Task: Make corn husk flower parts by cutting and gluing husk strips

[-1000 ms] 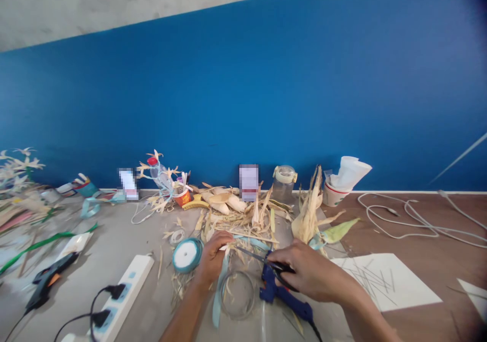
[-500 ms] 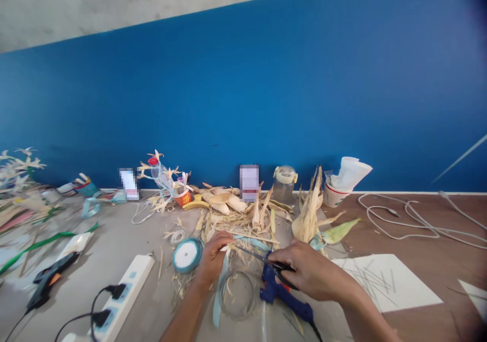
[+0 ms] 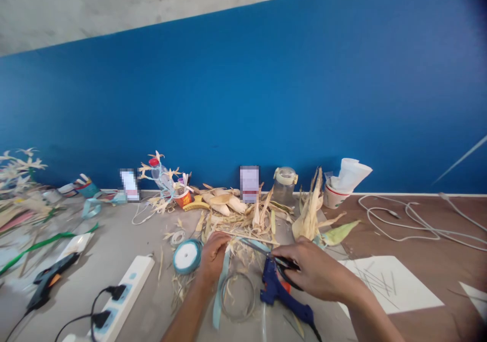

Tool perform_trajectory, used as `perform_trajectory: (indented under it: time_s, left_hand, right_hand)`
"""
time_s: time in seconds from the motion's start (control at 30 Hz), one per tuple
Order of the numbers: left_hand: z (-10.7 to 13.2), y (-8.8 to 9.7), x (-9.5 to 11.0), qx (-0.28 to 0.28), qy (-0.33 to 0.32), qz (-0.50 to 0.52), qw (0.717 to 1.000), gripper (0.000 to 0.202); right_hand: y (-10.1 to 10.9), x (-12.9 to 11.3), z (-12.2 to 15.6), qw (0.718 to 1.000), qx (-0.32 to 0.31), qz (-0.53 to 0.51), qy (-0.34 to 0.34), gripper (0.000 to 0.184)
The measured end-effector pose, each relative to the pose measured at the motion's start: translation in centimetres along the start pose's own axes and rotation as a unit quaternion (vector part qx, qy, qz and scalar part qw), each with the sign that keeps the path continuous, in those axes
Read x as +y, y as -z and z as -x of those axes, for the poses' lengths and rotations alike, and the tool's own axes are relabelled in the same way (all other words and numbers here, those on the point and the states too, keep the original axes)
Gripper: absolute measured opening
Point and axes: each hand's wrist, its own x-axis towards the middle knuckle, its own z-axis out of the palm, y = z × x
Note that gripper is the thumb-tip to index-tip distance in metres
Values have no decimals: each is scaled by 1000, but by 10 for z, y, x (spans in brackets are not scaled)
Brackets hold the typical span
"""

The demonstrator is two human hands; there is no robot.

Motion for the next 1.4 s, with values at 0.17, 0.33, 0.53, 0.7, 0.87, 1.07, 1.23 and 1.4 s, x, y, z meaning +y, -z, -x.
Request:
perform_trajectory:
  time_s: [0.17,0.33,0.53,0.7,0.87,1.07,1.23,1.4]
  left_hand:
    - [1,1,-2,44,43,2,998,12]
    - [2,-1,-4,56,65,21,996,11]
    - [4,0,-5,63,91,28,993,12]
    - [5,1,-5,78,110,28,990,10]
    - [4,0,-4,104,113,39,987,10]
    - [3,1,0,96,145,33,984,15]
    - [3,-2,4,87,156,38,983,25]
    - [6,-5,5,76,196,66,975,27]
  right_hand:
    - [-17,-2,-16,992,24,42,-120,24]
    - [-47,-14,-43,986,36,83,-143,36]
    - [-68,-32,-84,986,36,130,-103,26]
    - [-81,-46,-106,986,15,150,-71,26]
    - [-83,-51,-117,986,-25,160,-50,31]
    - [-70,-42,-119,987,-50,145,-39,20]
    - [-48,-32,-107,994,0,102,-24,26]
    - [-40,-27,-102,955,221,-157,117,27]
